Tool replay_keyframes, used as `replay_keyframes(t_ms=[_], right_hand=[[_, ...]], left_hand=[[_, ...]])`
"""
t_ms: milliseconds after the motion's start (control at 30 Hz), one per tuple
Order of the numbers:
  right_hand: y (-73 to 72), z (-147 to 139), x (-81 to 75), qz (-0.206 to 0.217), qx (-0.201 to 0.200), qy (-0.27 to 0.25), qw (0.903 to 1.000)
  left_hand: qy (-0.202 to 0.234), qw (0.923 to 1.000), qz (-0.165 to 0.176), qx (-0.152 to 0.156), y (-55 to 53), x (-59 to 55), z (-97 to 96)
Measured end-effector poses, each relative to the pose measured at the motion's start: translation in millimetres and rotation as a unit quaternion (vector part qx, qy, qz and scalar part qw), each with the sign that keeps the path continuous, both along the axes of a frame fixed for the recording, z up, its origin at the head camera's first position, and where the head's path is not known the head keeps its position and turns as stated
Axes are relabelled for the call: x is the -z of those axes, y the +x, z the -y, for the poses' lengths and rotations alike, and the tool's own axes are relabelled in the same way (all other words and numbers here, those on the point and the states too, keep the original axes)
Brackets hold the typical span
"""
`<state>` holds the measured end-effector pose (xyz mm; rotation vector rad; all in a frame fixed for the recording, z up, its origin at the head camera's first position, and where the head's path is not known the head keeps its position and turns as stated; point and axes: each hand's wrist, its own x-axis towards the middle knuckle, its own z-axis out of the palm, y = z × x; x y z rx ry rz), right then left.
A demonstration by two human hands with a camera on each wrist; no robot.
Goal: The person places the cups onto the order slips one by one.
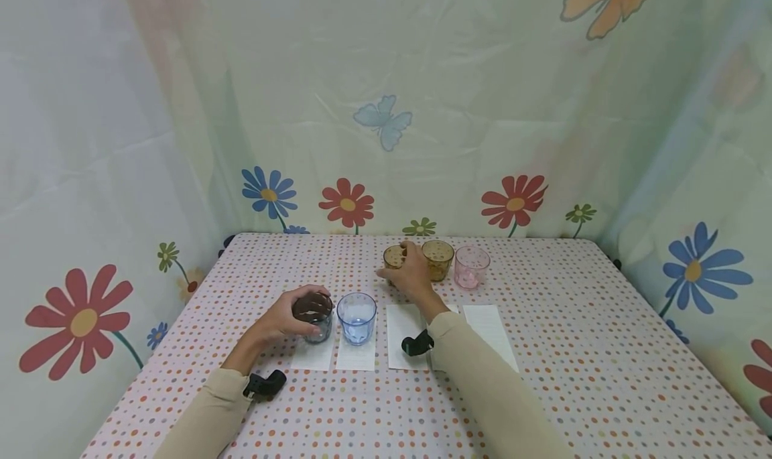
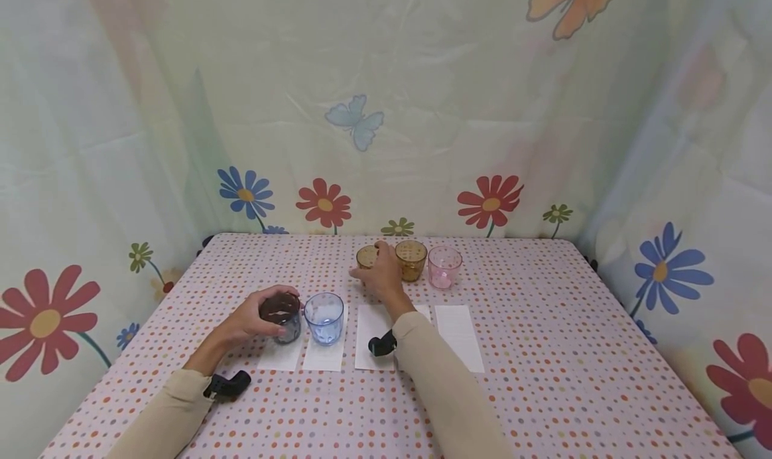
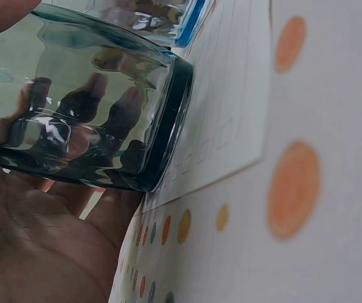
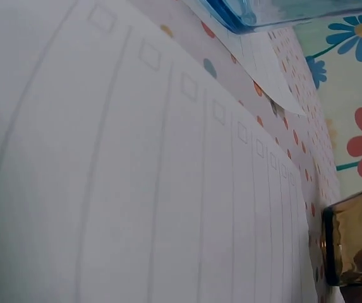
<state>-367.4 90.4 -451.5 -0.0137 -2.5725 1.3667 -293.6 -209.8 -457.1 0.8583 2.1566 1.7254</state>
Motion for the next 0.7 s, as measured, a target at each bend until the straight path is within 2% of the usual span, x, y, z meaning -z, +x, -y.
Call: replay_keyframes(t_ms=[333, 700], right_hand=[[-3.6, -1.5, 4.9, 0.0, -0.011, -0.089, 0.996], [0.3, 0.2, 1.5, 0.009, -0.006, -0.114, 0.9934]], left_hand=[[0.002, 1.0, -0.003, 0.0, 0.2, -1.8, 1.3], [0.006, 1.0, -0.004, 0.005, 1.5, -2.8, 1.0]])
